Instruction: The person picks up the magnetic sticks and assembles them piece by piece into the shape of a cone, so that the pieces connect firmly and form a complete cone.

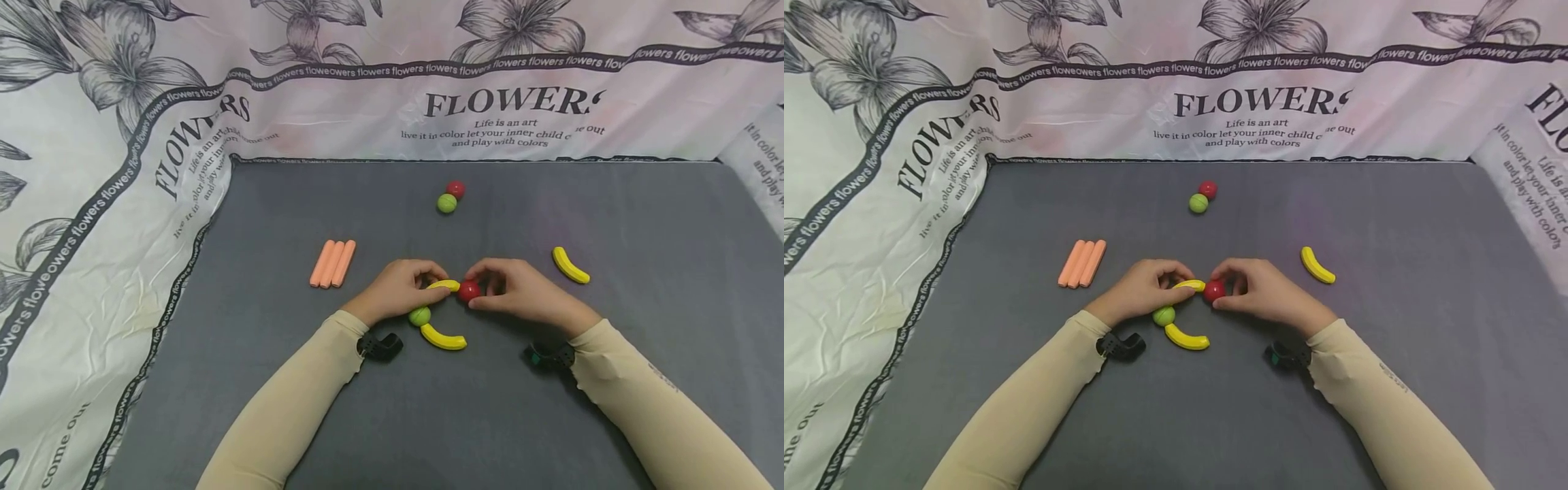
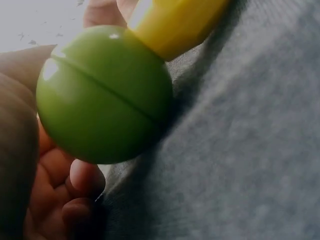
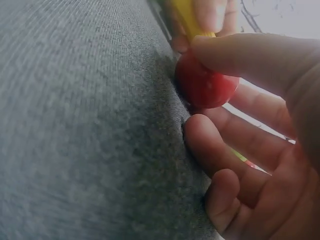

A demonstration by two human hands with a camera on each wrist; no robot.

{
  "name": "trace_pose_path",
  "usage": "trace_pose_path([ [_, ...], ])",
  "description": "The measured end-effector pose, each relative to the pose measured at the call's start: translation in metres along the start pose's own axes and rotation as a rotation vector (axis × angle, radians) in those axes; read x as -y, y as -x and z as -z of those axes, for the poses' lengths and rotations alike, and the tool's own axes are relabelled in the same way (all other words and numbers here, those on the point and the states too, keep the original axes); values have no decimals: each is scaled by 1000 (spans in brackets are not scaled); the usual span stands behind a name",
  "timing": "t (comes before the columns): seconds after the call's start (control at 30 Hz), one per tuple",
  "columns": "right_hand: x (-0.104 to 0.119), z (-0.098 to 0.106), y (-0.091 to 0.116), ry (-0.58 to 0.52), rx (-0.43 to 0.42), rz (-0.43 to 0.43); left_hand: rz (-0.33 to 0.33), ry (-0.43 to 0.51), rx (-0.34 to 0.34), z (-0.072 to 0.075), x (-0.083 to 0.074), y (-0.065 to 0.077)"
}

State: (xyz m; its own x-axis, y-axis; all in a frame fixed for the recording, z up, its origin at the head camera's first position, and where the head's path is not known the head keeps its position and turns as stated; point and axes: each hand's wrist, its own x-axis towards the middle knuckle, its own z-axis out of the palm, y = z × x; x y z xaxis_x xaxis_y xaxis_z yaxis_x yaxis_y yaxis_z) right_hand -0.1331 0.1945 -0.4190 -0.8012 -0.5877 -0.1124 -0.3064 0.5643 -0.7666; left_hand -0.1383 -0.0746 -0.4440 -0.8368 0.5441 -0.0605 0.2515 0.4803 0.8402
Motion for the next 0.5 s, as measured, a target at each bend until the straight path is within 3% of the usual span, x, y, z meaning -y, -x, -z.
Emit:
trace_pose_path([
  [0.23,0,13,6,64,1,-42,24,14,-32,0,-1,1],
  [0.5,1,45,22,282,-158,-109,33,47,-64,0,0,0],
])
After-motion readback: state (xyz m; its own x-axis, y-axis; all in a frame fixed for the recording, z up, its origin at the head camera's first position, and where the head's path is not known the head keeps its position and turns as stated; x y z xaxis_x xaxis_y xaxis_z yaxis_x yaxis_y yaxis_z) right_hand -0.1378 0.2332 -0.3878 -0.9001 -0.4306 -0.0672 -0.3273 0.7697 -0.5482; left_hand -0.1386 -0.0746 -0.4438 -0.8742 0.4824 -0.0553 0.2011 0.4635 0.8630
